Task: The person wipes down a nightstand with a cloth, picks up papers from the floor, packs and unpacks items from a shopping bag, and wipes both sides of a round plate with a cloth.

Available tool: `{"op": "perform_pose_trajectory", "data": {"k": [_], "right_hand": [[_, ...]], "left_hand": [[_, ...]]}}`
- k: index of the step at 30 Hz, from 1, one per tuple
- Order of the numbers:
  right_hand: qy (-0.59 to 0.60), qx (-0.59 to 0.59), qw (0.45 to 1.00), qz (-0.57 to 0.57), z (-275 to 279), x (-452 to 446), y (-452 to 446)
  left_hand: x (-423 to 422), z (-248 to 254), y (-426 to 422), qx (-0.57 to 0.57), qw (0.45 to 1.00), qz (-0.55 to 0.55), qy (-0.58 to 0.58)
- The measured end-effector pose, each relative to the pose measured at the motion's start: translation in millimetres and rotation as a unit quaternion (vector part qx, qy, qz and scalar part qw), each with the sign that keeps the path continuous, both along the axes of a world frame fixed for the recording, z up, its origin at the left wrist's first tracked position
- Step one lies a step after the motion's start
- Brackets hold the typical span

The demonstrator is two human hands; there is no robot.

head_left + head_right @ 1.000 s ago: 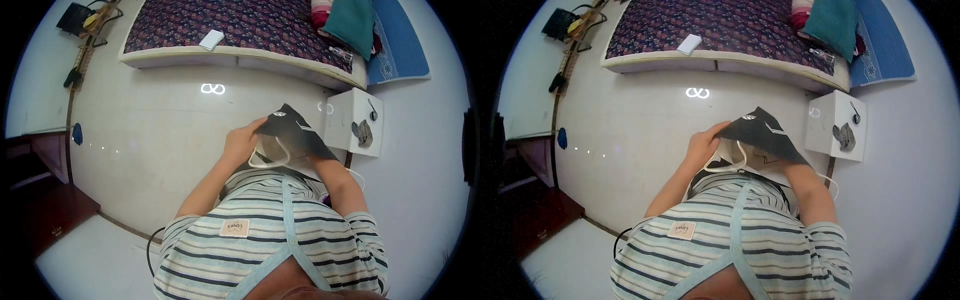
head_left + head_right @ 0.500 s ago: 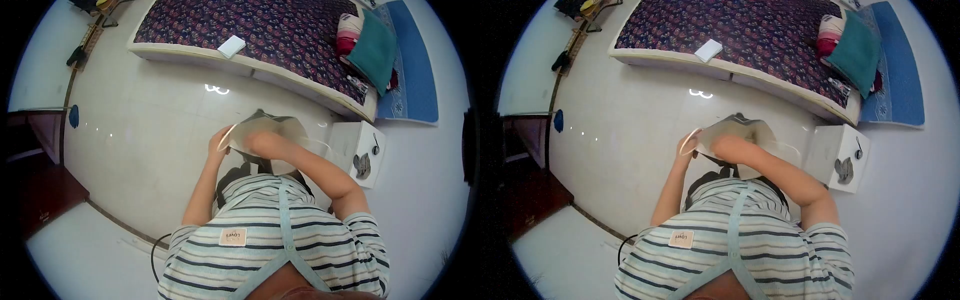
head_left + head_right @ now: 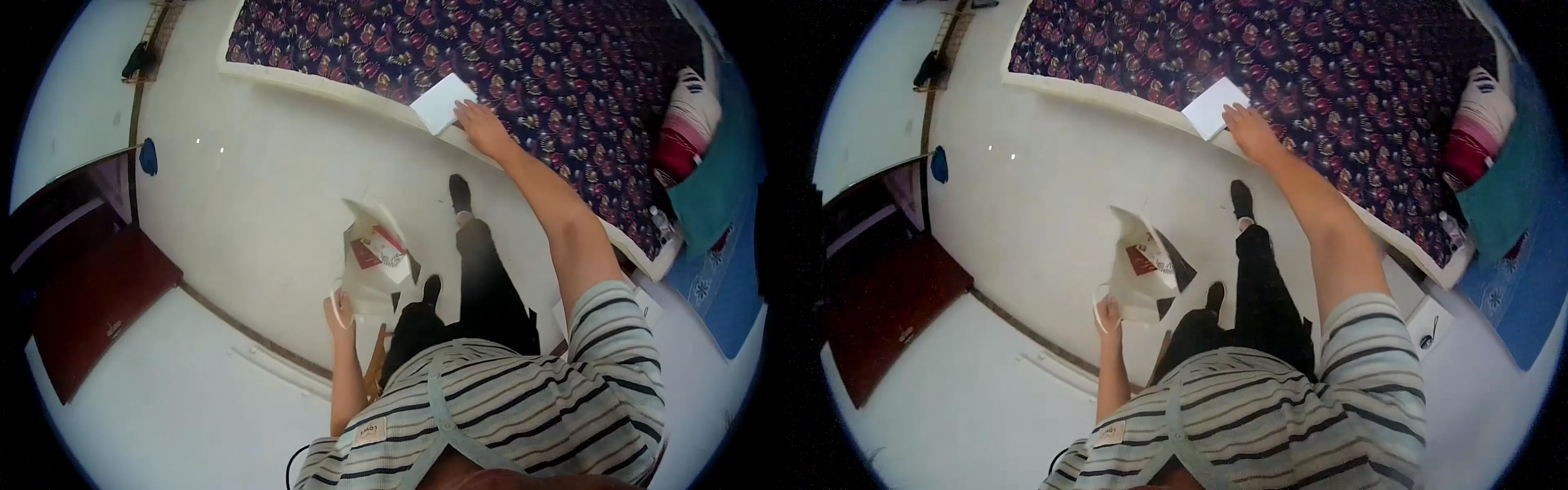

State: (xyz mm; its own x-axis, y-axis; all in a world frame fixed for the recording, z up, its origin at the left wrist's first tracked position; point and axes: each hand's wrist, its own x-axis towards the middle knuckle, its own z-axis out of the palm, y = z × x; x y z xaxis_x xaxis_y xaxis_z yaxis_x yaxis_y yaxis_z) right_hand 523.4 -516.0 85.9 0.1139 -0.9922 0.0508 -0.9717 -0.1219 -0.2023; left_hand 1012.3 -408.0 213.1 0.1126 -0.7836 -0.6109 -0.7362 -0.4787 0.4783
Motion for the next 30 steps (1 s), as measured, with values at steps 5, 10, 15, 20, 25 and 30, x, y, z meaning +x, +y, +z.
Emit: {"op": "perform_pose_trajectory", "data": {"k": [5,10,15,20,25,30], "right_hand": [[0.075,0.090,0.993,0.020,-89,0,-45],[-0.094,0.174,0.980,-0.012,-60,-16,-71],[-0.529,0.243,0.752,-0.310,33,9,-79],[-0.659,0.209,0.652,-0.311,172,77,-55],[-0.684,0.169,0.665,-0.246,241,139,-17],[-0.635,-0.036,0.696,-0.334,298,159,31]], "left_hand": [[-47,5,-21,-0.120,0.984,-0.093,-0.099],[-79,18,-50,0.057,0.998,-0.026,-0.010],[-113,38,-96,0.014,0.986,-0.138,0.090],[-144,95,-130,0.015,0.959,-0.261,0.104],[-137,148,-132,-0.117,0.899,-0.412,0.092],[-87,146,-124,-0.228,0.920,-0.252,0.197]]}}
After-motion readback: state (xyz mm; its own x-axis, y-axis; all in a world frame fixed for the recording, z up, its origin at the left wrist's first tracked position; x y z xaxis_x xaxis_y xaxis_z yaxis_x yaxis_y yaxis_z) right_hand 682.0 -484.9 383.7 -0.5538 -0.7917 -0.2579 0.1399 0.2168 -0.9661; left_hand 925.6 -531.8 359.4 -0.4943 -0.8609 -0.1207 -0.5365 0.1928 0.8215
